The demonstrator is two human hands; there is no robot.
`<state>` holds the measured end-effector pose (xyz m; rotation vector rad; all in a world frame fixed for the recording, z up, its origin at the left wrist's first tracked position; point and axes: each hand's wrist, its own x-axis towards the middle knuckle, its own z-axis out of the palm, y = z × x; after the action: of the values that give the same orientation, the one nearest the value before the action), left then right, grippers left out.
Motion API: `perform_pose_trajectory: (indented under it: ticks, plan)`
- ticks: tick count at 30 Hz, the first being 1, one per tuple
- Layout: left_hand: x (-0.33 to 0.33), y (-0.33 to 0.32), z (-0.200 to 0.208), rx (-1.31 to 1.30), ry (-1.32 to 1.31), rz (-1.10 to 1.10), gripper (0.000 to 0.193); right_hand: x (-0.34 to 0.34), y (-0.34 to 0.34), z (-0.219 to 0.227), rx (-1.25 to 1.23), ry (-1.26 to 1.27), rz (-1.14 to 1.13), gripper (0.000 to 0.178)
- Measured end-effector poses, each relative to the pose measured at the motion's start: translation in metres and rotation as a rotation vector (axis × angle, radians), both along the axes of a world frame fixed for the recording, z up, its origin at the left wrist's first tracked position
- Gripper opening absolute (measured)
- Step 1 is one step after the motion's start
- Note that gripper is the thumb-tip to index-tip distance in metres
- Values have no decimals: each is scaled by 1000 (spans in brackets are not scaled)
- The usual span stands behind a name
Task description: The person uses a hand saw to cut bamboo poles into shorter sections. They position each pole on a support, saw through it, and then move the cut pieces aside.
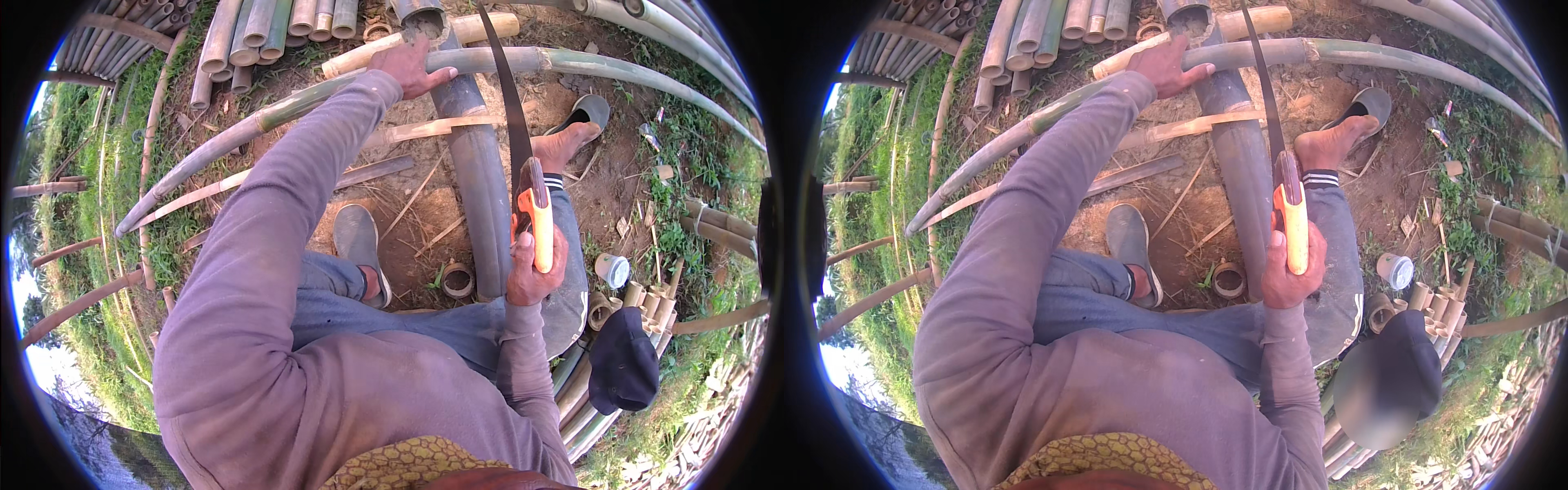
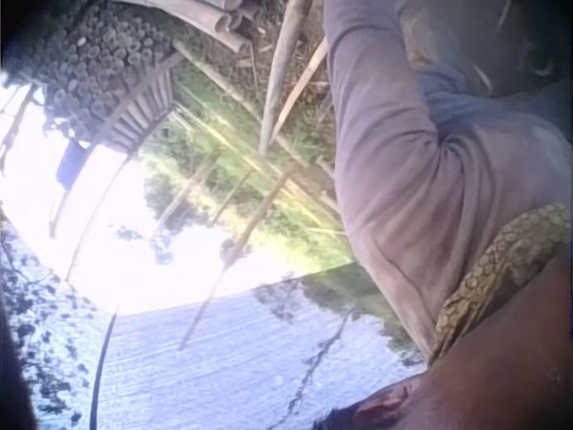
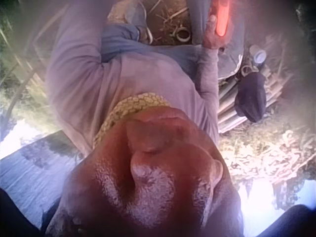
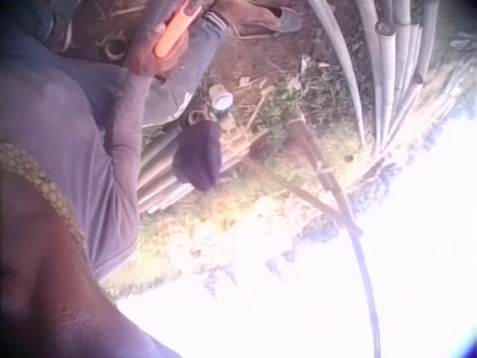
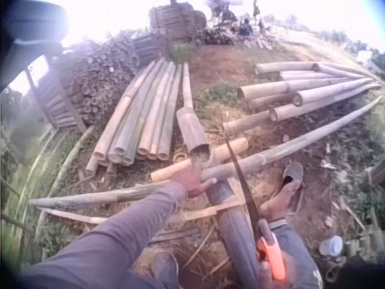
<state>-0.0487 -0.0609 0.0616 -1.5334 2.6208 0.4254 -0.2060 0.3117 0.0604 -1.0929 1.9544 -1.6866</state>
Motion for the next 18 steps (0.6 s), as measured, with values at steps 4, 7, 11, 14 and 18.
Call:
perform_pose_trajectory:
  ticks: [4, 7, 11, 14, 18]
  plan:
    - [-17, 1, -12, -158, 150, 163, 83, -2, -7, 1, 31, 30, 43, 37]
    - [-35, -2, 2, 24, 252, 321, 81, 1, -17, 7, 20, 55, 58, 38]
    - [-39, -4, 11, 115, 168, 361, 89, 3, -27, 18, 3, 180, 91, 38]
    - [-42, -4, 11, 111, 116, 353, 95, 5, -29, 17, -29, 236, 88, 38]
    - [-43, -9, 9, 133, 83, 356, 98, 5, -32, 15, -51, 260, 99, 39]
